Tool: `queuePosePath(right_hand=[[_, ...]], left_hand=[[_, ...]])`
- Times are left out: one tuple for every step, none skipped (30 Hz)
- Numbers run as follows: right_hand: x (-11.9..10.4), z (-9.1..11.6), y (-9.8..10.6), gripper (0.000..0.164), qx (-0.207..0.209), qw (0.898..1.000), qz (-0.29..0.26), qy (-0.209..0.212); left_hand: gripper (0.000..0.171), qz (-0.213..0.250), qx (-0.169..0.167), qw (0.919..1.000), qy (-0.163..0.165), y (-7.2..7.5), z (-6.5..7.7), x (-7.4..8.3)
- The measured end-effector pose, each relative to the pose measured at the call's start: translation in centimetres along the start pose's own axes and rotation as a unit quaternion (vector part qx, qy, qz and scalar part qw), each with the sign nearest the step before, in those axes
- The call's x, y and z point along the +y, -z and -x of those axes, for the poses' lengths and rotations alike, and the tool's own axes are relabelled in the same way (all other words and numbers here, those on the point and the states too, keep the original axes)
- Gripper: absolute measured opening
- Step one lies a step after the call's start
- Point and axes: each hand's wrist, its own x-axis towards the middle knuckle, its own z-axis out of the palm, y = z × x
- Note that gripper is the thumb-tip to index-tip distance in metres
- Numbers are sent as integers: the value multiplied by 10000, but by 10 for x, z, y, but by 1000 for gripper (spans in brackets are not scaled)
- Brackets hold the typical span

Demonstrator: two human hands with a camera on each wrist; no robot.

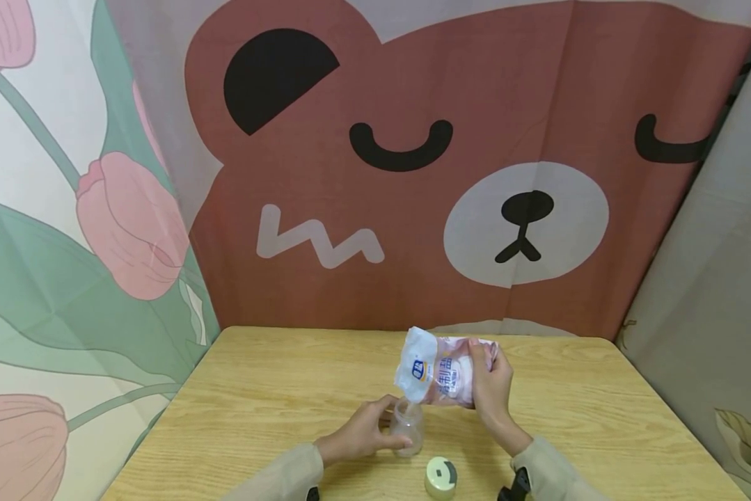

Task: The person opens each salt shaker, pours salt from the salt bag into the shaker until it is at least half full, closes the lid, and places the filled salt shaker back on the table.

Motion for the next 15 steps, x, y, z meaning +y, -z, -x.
queuePosePath(right_hand=[[0, 0, 0, 28, -3, 10000, 17, 13], [0, 0, 0, 28, -1, 10000, 33, 25], [0, 0, 0, 28, -3, 10000, 38, 31], [0, 0, 0, 28, -1, 10000, 38, 36], [0, 0, 0, 28, 2, 10000, 38, 37], [0, 0, 0, 28, -1, 10000, 43, 30], [0, 0, 0, 28, -1, 10000, 54, 23], [-1, 0, 0, 28, -1, 10000, 50, 16], [-1, 0, 0, 28, -6, 10000, 41, 3], [-1, 0, 0, 28, -9, 10000, 35, -7], [-1, 0, 0, 28, -10, 10000, 37, -17], [-1, 0, 0, 28, -14, 10000, 40, -26], [-1, 0, 0, 29, -14, 10000, 38, -30], [-1, 0, 0, 29, -17, 10000, 36, -35], [-1, 0, 0, 29, -21, 10000, 41, -35]], left_hand=[[50, -4, -1, 10000, 2, 0, 0, 0], [50, -2, -3, 10000, 11, 0, 0, 0], [50, -2, -2, 10000, 22, 0, 0, 0], [50, 2, -4, 10000, 27, 1, 0, 0], [49, 11, -6, 10000, 35, 1, 0, -1], [49, 16, -7, 10000, 37, 1, 0, -1], [49, 19, -9, 10000, 40, 1, 0, -1], [49, 20, -9, 10000, 39, 1, 0, -1], [49, 24, -9, 10000, 41, 1, 0, -1], [49, 25, -9, 10000, 35, 1, 0, -1], [49, 21, -9, 10000, 29, 1, 0, -2], [49, 14, -9, 10000, 19, 1, 0, -2], [49, 11, -11, 10000, 11, 1, 0, -2], [49, 11, -9, 10000, 5, 1, 0, -2], [49, 10, -12, 10000, -1, 1, 0, -2]])
